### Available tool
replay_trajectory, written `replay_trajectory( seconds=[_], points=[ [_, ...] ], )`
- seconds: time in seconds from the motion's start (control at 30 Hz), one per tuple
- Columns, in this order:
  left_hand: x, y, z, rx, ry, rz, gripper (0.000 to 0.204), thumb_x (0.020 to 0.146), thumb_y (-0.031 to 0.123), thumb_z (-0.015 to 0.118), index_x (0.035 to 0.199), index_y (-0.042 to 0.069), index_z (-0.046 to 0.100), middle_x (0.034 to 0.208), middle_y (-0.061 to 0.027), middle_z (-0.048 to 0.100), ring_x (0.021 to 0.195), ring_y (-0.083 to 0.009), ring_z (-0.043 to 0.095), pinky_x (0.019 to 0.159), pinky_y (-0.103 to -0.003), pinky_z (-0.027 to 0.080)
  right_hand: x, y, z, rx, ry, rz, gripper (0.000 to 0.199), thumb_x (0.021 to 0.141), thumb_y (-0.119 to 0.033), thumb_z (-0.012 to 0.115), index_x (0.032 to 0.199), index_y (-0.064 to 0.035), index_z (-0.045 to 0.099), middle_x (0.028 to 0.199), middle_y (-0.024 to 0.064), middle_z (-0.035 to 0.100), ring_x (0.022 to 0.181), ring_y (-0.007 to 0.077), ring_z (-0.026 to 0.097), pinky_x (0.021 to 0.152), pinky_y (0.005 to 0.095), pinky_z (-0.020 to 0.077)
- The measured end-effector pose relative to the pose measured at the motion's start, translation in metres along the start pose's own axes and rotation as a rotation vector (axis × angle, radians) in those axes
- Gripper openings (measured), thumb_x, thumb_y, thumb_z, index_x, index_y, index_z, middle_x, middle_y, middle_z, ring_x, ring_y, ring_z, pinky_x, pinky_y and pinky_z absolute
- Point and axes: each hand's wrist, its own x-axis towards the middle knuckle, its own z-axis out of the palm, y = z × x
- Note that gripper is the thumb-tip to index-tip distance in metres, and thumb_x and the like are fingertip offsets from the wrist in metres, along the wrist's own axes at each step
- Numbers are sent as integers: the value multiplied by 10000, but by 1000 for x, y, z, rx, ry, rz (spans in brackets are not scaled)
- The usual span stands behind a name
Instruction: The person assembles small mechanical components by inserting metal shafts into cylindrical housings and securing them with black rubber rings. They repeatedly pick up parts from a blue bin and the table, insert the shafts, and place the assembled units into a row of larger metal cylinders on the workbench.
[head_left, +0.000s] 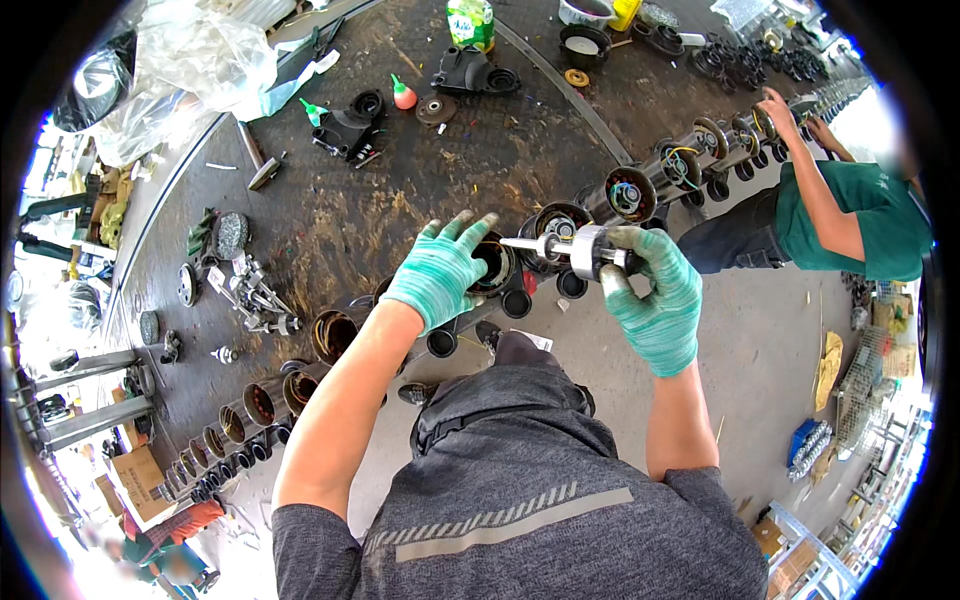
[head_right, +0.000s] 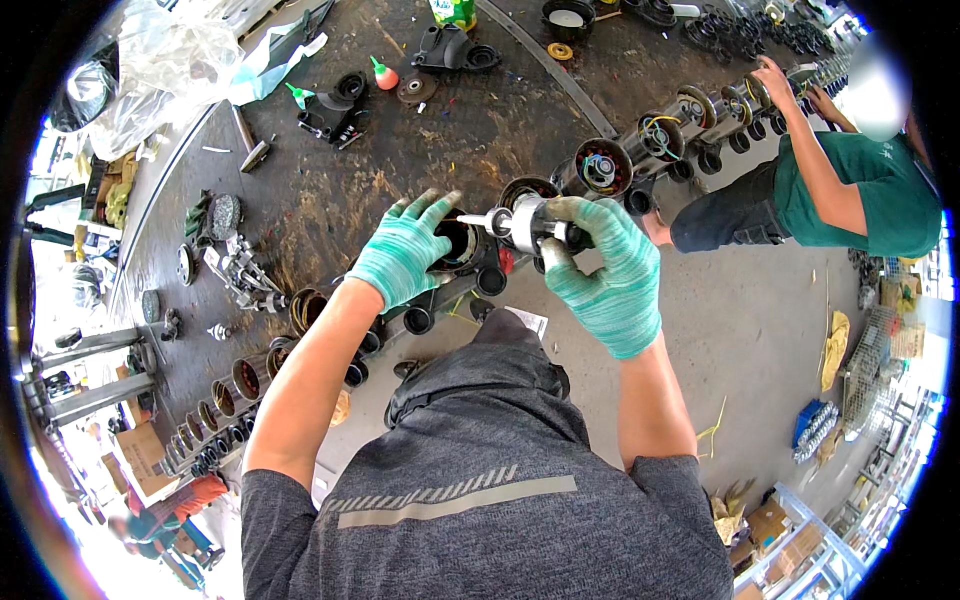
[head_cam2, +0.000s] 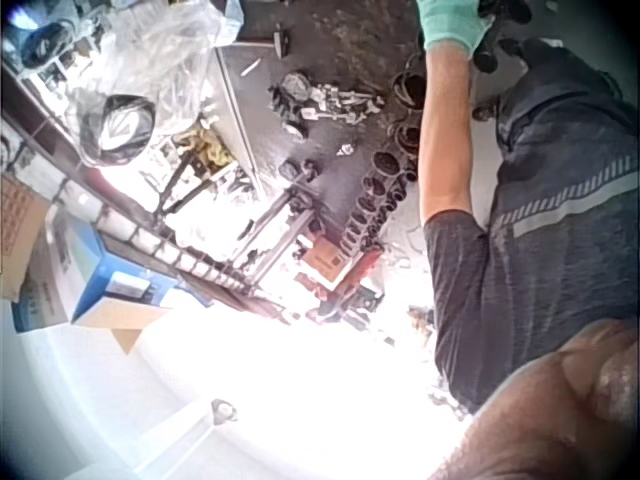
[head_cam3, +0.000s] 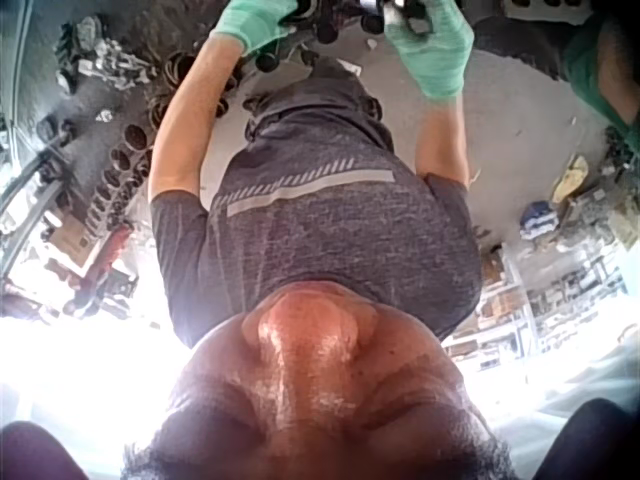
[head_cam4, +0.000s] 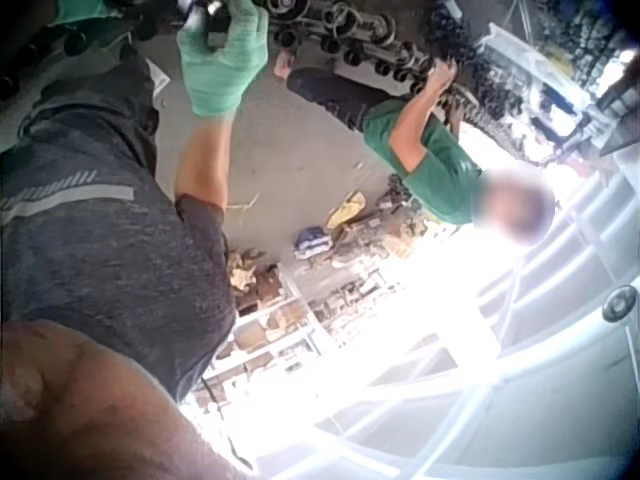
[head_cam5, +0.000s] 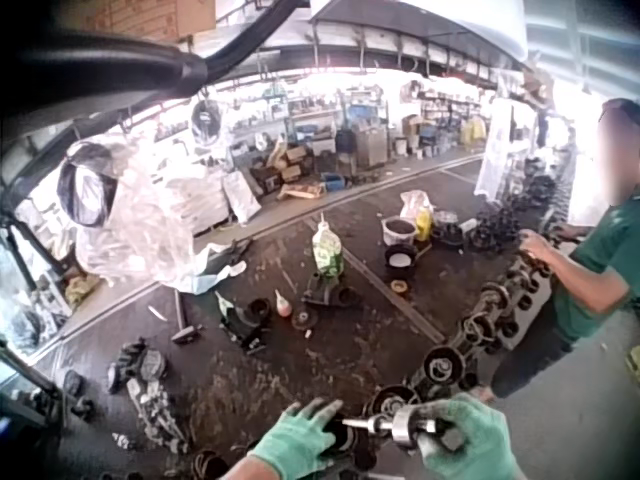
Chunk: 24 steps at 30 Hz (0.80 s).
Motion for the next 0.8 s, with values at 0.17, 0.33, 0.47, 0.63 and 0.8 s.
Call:
replay_trajectory(
  seconds=[0.17, 0.33, 0.47, 0.63, 0.8],
  points=[
    [-6, 6, 0, 59, 98, 59, 354, 792, 364, 863, 1083, 169, 816, 1635, -68, 483, 1558, -323, 374, 1277, -595, 262, 12, -5, 18, -86, -118, -92, 425, 794, 8, 829, 1198, -81, 731, 975, 86, 704, 804, 231, 729, 714, 323, 598],
    [-29, 16, 14, 48, 249, -103, 315, 799, 387, 843, 1022, 166, 820, 1587, -71, 532, 1538, -337, 392, 1281, -605, 222, 20, -5, 45, -127, -276, -7, 359, 836, -109, 816, 1187, -122, 739, 969, 104, 708, 797, 325, 728, 685, 408, 608],
    [-45, 23, 33, -67, 401, -242, 283, 833, 370, 828, 1024, 161, 829, 1496, -73, 589, 1507, -359, 421, 1268, -591, 244, 29, 4, 73, -255, -370, -179, 324, 879, -236, 803, 1181, -135, 742, 969, 108, 705, 808, 323, 725, 693, 433, 600],
    [-55, 23, 58, -154, 547, -274, 271, 859, 324, 811, 1071, 155, 822, 1381, -70, 659, 1440, -367, 493, 1237, -573, 302, 25, 16, 103, -429, -534, -189, 332, 926, -324, 759, 1206, -148, 734, 998, 123, 683, 832, 338, 735, 691, 460, 590],
    [-58, 22, 60, -184, 564, -277, 245, 898, 301, 774, 1101, 169, 813, 1383, -58, 674, 1409, -317, 534, 1235, -547, 322, 22, 23, 122, -494, -660, -155, 360, 951, -338, 729, 1258, -152, 706, 1049, 153, 672, 859, 363, 736, 724, 479, 595]
  ],
)
